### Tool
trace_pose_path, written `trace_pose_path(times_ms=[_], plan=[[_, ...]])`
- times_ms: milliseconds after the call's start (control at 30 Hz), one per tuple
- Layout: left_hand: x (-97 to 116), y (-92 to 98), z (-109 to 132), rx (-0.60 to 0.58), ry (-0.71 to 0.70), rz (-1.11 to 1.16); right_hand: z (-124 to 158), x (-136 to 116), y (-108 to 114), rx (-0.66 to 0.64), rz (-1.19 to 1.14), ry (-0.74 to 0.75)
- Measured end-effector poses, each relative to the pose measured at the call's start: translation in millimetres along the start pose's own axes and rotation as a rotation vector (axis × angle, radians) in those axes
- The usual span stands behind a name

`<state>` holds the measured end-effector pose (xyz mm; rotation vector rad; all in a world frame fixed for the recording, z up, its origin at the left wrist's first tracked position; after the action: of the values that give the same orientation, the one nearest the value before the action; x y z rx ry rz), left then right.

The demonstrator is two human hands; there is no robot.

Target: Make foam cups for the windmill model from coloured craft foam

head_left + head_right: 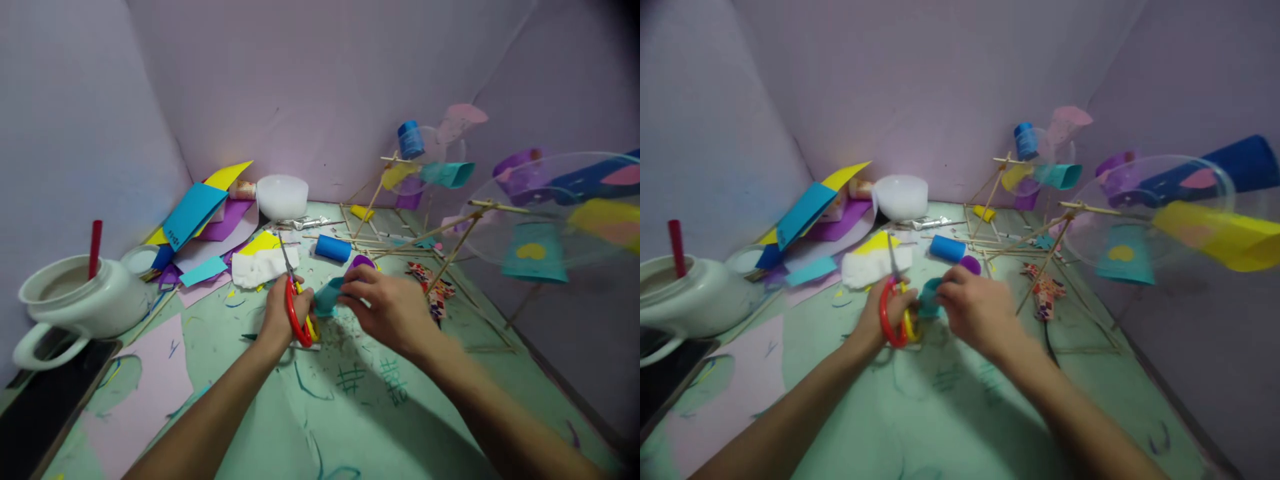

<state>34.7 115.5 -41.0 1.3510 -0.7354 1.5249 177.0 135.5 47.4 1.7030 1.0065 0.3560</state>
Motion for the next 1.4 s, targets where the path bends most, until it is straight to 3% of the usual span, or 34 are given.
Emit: trace_pose_path(times_ms=[133,267,500,700,867,967,1067,1167,1267,1400], plan=[[2.2,4.9,-0.9,-0.011,-0.053,0.032,-19.7,12.6,12.8,0.009,0.03,-0.017],[1.4,7.9,-3.7,-0.002,-0.093,0.068,-32.0,19.0,7.2,-0.064,0.087,-0.038],[3.9,8.3,-3.6,0.028,-0.075,0.043,-29.7,16.5,-6.9,-0.203,0.245,-0.074],[6.6,8.8,-1.9,0.025,-0.056,0.014,-30.6,14.1,-5.8,-0.226,0.233,-0.1],[11.0,11.3,2.3,0.015,-0.067,0.014,-18.1,18.4,20.0,-0.028,0.035,-0.123],[15.2,10.5,4.2,-0.01,-0.09,0.021,2.3,31.4,35.0,0.239,-0.16,-0.195],[21.9,8.5,6.3,-0.026,-0.111,0.015,26.1,52.6,22.6,0.478,-0.455,-0.355],[28.8,6.6,7.9,-0.022,-0.141,-0.003,36.7,69.8,-15.6,0.502,-0.833,-0.5],[31.9,4.9,6.3,-0.02,-0.169,0.044,36.5,76.4,-42.3,0.461,-1.046,-0.584],[30.0,5.5,1.0,0.004,-0.146,0.028,37.6,71.1,-31.6,0.505,-0.89,-0.524]])
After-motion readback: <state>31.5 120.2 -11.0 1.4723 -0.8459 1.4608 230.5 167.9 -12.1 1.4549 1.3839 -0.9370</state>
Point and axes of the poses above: each hand's wrist, its own z-axis away from the middle knuckle, its own y-axis out of the back of the hand, x = y × z, the point moved 5 cm from there along -z, towards the middle knuckle, and after that the axes turned 14 degrees about -z, right-handed, at the moved point
